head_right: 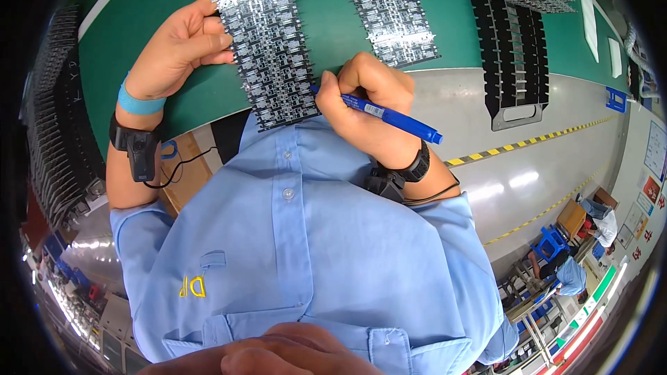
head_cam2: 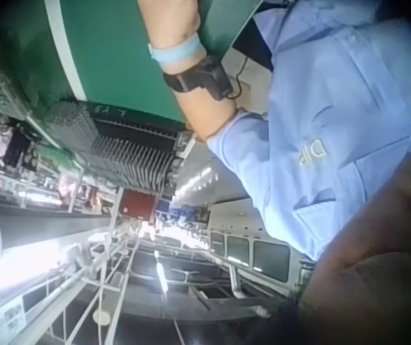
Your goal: The person marks a circuit board with a pen, places it into a tray, and picks up another circuit board from a stack to mark it.
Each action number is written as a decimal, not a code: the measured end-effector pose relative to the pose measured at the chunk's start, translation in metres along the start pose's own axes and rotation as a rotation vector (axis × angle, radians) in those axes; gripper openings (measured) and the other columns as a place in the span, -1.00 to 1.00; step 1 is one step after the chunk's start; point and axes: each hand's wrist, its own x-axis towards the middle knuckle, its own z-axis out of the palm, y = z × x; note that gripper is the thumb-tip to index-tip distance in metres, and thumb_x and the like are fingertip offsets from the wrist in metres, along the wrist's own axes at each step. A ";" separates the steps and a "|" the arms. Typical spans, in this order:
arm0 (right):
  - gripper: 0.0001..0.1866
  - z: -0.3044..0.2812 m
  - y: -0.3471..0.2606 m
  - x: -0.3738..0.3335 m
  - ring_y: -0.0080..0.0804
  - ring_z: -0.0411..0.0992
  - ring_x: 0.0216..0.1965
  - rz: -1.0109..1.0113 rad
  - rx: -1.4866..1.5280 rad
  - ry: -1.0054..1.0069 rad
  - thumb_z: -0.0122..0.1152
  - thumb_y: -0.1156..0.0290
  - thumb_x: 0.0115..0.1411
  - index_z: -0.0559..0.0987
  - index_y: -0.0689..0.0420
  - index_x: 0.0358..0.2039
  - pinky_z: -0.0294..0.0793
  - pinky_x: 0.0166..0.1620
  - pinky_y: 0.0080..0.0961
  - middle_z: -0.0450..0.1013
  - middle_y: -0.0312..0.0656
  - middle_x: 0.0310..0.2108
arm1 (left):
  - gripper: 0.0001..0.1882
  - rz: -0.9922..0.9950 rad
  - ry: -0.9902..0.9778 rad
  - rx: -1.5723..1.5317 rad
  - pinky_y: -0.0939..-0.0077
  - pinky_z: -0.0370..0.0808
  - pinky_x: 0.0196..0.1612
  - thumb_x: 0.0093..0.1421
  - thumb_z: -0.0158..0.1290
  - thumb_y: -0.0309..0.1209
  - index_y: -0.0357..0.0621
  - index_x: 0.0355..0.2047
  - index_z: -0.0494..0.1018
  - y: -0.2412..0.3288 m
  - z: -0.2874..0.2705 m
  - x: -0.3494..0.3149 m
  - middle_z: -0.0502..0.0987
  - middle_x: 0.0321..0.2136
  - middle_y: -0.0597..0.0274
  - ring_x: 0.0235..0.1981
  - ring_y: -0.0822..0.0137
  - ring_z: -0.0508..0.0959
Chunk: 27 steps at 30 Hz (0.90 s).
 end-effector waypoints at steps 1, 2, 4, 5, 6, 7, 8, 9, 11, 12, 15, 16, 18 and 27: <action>-0.67 0.000 0.000 0.000 -0.66 0.21 -0.68 -0.002 -0.006 0.000 0.24 0.72 0.06 0.26 0.15 -0.61 0.17 -0.57 -0.65 0.30 -0.31 -0.72 | -0.52 -0.004 -0.002 -0.009 0.74 0.54 -0.10 0.26 -0.01 -0.53 -0.27 0.19 0.23 0.000 -0.001 0.000 0.55 -0.20 0.35 -0.21 0.63 0.54; -0.67 0.000 0.000 0.000 -0.66 0.21 -0.68 -0.001 -0.006 0.000 0.24 0.72 0.06 0.26 0.15 -0.61 0.17 -0.57 -0.65 0.30 -0.31 -0.72 | -0.50 -0.008 -0.004 -0.018 0.73 0.56 -0.11 0.25 -0.01 -0.57 -0.30 0.20 0.20 0.001 -0.001 0.000 0.55 -0.19 0.30 -0.20 0.60 0.55; -0.67 0.001 0.000 0.001 -0.66 0.23 -0.68 -0.002 -0.003 -0.001 0.24 0.72 0.05 0.26 0.16 -0.62 0.18 -0.58 -0.65 0.30 -0.31 -0.72 | -0.50 -0.011 -0.003 -0.016 0.73 0.56 -0.11 0.25 -0.01 -0.56 -0.30 0.20 0.20 0.000 -0.001 0.001 0.55 -0.20 0.31 -0.20 0.60 0.55; -0.67 0.001 0.000 0.001 -0.66 0.23 -0.68 -0.003 -0.001 -0.001 0.24 0.73 0.05 0.26 0.16 -0.62 0.18 -0.58 -0.65 0.31 -0.30 -0.72 | -0.50 -0.013 -0.002 -0.015 0.73 0.56 -0.11 0.25 -0.01 -0.56 -0.30 0.20 0.20 0.000 -0.001 0.001 0.55 -0.20 0.31 -0.20 0.60 0.55; -0.67 0.001 0.000 0.001 -0.66 0.23 -0.68 -0.002 -0.001 -0.001 0.24 0.73 0.05 0.26 0.16 -0.62 0.18 -0.58 -0.65 0.31 -0.30 -0.72 | -0.50 -0.015 -0.001 -0.014 0.74 0.56 -0.11 0.25 -0.01 -0.56 -0.30 0.20 0.20 0.000 -0.002 0.001 0.54 -0.20 0.32 -0.20 0.61 0.55; -0.67 0.001 0.000 0.002 -0.66 0.24 -0.69 -0.007 -0.006 -0.004 0.24 0.73 0.05 0.26 0.16 -0.62 0.18 -0.58 -0.65 0.31 -0.30 -0.73 | -0.50 -0.016 -0.001 -0.014 0.74 0.56 -0.11 0.25 -0.01 -0.56 -0.30 0.20 0.20 0.000 -0.001 0.001 0.54 -0.20 0.32 -0.20 0.61 0.55; -0.67 0.001 0.000 0.002 -0.66 0.24 -0.69 -0.012 -0.012 -0.008 0.24 0.73 0.04 0.26 0.16 -0.62 0.19 -0.58 -0.66 0.31 -0.30 -0.73 | -0.50 -0.014 0.001 -0.017 0.74 0.56 -0.11 0.24 -0.01 -0.56 -0.29 0.20 0.21 0.000 -0.001 0.000 0.54 -0.21 0.32 -0.21 0.61 0.54; -0.67 0.001 0.000 0.002 -0.66 0.24 -0.69 -0.016 -0.017 -0.011 0.24 0.73 0.04 0.26 0.16 -0.62 0.19 -0.59 -0.66 0.32 -0.30 -0.73 | -0.50 -0.013 0.003 -0.020 0.74 0.56 -0.12 0.24 -0.01 -0.56 -0.29 0.20 0.21 0.000 0.000 0.000 0.54 -0.21 0.33 -0.21 0.61 0.54; -0.67 0.001 0.000 0.001 -0.66 0.24 -0.70 -0.012 -0.021 -0.015 0.24 0.74 0.04 0.26 0.16 -0.62 0.18 -0.59 -0.66 0.31 -0.30 -0.73 | -0.50 -0.012 0.005 -0.024 0.74 0.56 -0.12 0.24 0.00 -0.56 -0.29 0.20 0.21 0.001 0.000 0.000 0.54 -0.21 0.33 -0.21 0.62 0.54; -0.67 0.001 0.001 0.001 -0.66 0.24 -0.70 -0.008 -0.026 -0.019 0.24 0.74 0.04 0.26 0.17 -0.62 0.18 -0.59 -0.66 0.31 -0.30 -0.74 | -0.49 -0.011 0.005 -0.025 0.73 0.56 -0.12 0.24 0.00 -0.56 -0.29 0.20 0.21 0.001 0.000 -0.001 0.54 -0.22 0.34 -0.21 0.62 0.54; -0.67 0.002 0.001 0.001 -0.66 0.24 -0.70 -0.011 -0.030 -0.018 0.24 0.74 0.04 0.26 0.17 -0.62 0.18 -0.60 -0.66 0.31 -0.30 -0.74 | -0.49 -0.009 0.005 -0.028 0.73 0.56 -0.12 0.24 0.00 -0.56 -0.28 0.20 0.21 0.001 0.000 -0.001 0.53 -0.22 0.35 -0.21 0.62 0.53; -0.67 0.003 0.002 0.001 -0.66 0.24 -0.71 -0.019 -0.030 -0.013 0.23 0.74 0.04 0.26 0.16 -0.62 0.17 -0.60 -0.66 0.31 -0.29 -0.74 | -0.49 -0.009 0.001 -0.031 0.73 0.56 -0.12 0.24 0.00 -0.56 -0.28 0.20 0.21 0.001 0.000 0.000 0.53 -0.22 0.35 -0.21 0.62 0.53; -0.66 0.003 0.001 0.001 -0.66 0.24 -0.71 -0.026 -0.029 -0.009 0.23 0.74 0.04 0.25 0.16 -0.62 0.17 -0.61 -0.66 0.31 -0.29 -0.74 | -0.49 -0.010 -0.006 -0.036 0.73 0.56 -0.13 0.24 0.00 -0.56 -0.28 0.20 0.21 -0.001 -0.001 0.000 0.53 -0.23 0.36 -0.22 0.62 0.53; -0.67 0.001 -0.001 0.001 -0.70 0.17 -0.65 0.034 0.049 0.048 0.24 0.71 0.07 0.25 0.15 -0.60 0.16 -0.55 -0.67 0.29 -0.35 -0.70 | -0.50 -0.013 -0.004 -0.021 0.75 0.56 -0.13 0.23 -0.01 -0.57 -0.29 0.19 0.22 -0.001 -0.003 0.001 0.53 -0.23 0.36 -0.23 0.64 0.53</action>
